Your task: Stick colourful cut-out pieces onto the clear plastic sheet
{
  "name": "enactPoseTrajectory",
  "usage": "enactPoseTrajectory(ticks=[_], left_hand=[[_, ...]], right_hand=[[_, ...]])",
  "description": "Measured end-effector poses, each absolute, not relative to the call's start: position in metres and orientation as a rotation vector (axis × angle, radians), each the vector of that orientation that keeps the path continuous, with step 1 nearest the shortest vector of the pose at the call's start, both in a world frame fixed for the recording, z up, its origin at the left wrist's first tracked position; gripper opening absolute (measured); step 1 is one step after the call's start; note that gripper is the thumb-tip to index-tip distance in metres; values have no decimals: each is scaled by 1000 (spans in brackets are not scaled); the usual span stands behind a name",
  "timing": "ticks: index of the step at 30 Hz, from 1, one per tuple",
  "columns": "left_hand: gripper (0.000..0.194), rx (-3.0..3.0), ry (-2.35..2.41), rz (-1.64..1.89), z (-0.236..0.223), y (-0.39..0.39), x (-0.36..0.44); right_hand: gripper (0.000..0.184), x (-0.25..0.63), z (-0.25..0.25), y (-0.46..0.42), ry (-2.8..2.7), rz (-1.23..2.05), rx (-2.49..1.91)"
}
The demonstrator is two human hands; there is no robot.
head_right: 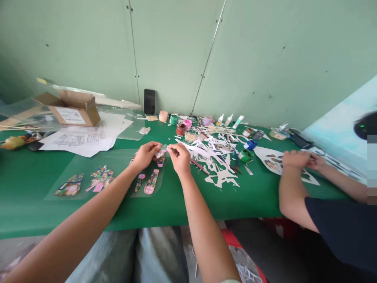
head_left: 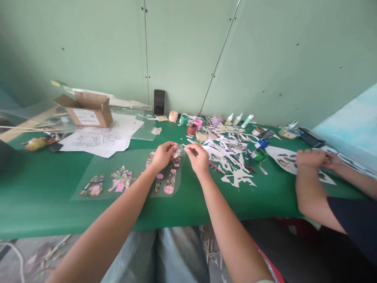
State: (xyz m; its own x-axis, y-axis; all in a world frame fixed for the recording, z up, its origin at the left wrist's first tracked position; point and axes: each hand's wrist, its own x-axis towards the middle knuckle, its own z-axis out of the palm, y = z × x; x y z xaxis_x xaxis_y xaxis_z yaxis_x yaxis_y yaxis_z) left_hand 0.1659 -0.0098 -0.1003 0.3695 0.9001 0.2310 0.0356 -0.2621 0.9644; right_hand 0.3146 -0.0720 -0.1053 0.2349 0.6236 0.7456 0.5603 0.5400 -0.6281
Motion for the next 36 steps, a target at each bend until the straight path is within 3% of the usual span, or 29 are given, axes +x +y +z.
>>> enactPoseTrajectory(ticks=[7,24,36], left_hand=[[50,1663,764,1060,-99,-16,165],[36,1676,632,971,-96,-19,165],[49,1459,652,970,-90,-20,165]], right_hand=[[27,320,-108,-64,-1143,311,-1140],[26,317,-104,-65,-1129,675,-1050],[35,315,-102,-69,-1188,786,-1132]])
